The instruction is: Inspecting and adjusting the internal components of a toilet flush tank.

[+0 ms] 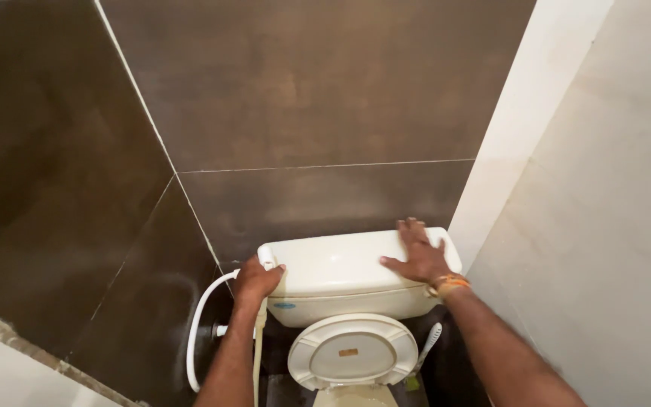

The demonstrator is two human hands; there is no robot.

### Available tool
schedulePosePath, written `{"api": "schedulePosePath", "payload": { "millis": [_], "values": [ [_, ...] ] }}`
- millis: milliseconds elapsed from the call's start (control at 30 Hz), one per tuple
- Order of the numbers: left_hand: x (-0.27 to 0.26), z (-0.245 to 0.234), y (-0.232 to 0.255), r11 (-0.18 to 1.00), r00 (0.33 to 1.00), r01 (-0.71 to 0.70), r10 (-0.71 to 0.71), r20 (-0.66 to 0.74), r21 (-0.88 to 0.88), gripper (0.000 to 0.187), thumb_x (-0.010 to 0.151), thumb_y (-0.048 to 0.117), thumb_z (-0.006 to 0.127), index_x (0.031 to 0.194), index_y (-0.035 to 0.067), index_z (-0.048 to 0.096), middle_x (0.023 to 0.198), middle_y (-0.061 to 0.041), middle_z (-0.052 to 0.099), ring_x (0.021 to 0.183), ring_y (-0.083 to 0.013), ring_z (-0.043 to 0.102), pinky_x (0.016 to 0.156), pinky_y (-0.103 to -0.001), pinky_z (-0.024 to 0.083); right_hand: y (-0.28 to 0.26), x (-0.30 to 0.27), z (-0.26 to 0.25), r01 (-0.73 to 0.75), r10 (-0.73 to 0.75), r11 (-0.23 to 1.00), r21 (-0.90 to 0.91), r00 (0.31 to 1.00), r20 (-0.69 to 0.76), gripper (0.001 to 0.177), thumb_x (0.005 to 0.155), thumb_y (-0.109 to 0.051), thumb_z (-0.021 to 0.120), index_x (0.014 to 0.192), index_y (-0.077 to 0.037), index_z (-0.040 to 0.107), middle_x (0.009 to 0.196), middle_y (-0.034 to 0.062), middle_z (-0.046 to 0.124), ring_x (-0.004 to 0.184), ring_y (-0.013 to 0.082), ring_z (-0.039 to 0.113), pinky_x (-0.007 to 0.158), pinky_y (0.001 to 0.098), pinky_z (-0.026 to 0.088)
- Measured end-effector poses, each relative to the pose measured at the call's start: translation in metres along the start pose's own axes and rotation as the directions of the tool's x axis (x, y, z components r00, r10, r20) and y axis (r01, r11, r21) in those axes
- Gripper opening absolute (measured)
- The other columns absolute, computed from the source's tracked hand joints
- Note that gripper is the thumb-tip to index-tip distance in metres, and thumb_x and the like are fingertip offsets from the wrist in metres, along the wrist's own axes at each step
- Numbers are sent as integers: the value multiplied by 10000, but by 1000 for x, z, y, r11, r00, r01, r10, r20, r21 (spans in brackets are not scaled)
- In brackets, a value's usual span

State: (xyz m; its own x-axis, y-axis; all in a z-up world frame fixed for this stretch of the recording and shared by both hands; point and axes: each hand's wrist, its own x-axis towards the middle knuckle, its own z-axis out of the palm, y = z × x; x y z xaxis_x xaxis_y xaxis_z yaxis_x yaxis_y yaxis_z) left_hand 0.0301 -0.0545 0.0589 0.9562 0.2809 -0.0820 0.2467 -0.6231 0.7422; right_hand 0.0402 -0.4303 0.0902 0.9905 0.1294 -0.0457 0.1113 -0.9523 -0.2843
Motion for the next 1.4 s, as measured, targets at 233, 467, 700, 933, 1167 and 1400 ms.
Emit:
{"api": "schedulePosePath", "payload": {
  "millis": [233, 467, 700, 933, 1167, 1400],
  "values": [
    [21, 22, -19, 990, 998, 51, -54, 25, 134, 603, 762, 457, 830, 1186, 43, 720, 1196, -199, 729, 1142, -364, 689, 996, -416, 525, 78, -18, -13, -239, 271, 873, 426, 963, -15, 1382, 588, -731, 815, 1596, -3, 212, 1646, 245, 259, 1550, 333, 236, 1234, 476, 255],
    [47, 14, -6, 990, 998, 9, -19, 67, 142, 613, 726, 428, 792, 1191, 34, 725, 1224, -221, 719, 1154, -383, 679, 988, -430, 522, 56, 4, -30, -200, 196, 927, 318, 980, 44, 1238, 685, -733, 724, 1599, -32, 270, 1632, 279, 289, 1532, 393, 289, 1232, 442, 276],
    [9, 10, 64, 935, 966, -73, -20, 257, 347, 820, 730, 355, 671, 1482, 88, 483, 1659, -92, 280, 1537, -310, 246, 1201, -582, 249, 79, 46, -2, -26, 56, 985, -173, 983, 176, 1063, 857, -789, 432, 1613, -71, 224, 1689, 194, 171, 1582, 366, 120, 1277, 465, 153],
    [17, 19, 52, 936, 963, -27, -69, 259, 350, 919, 776, 337, 584, 1585, 11, 295, 1719, -76, 176, 1586, -305, 135, 1242, -579, 198, 24, 47, -30, 50, 63, 945, -323, 941, 332, 1212, 802, -855, 510, 1627, -35, 168, 1699, 196, 156, 1585, 369, 105, 1267, 530, 146],
    [13, 22, 45, 958, 971, -36, -34, 235, 285, 903, 829, 365, 542, 1608, 33, 228, 1704, -93, 211, 1587, -268, 143, 1251, -592, 152, -141, 45, -2, 474, -417, 879, -54, 818, 397, 1454, 523, -714, 870, 1625, -124, 128, 1696, 145, 114, 1585, 291, 54, 1253, 558, 89],
    [15, 22, 16, 981, 968, -166, 144, 208, 96, 963, 698, 297, 636, 1573, 24, 343, 1646, -167, 334, 1547, -309, 271, 1240, -469, 239, -183, 81, 36, 540, -441, 830, -141, 789, 428, 1502, 456, -742, 883, 1609, -128, 142, 1698, 116, 200, 1583, 302, 160, 1257, 530, 206]
  ]
}}
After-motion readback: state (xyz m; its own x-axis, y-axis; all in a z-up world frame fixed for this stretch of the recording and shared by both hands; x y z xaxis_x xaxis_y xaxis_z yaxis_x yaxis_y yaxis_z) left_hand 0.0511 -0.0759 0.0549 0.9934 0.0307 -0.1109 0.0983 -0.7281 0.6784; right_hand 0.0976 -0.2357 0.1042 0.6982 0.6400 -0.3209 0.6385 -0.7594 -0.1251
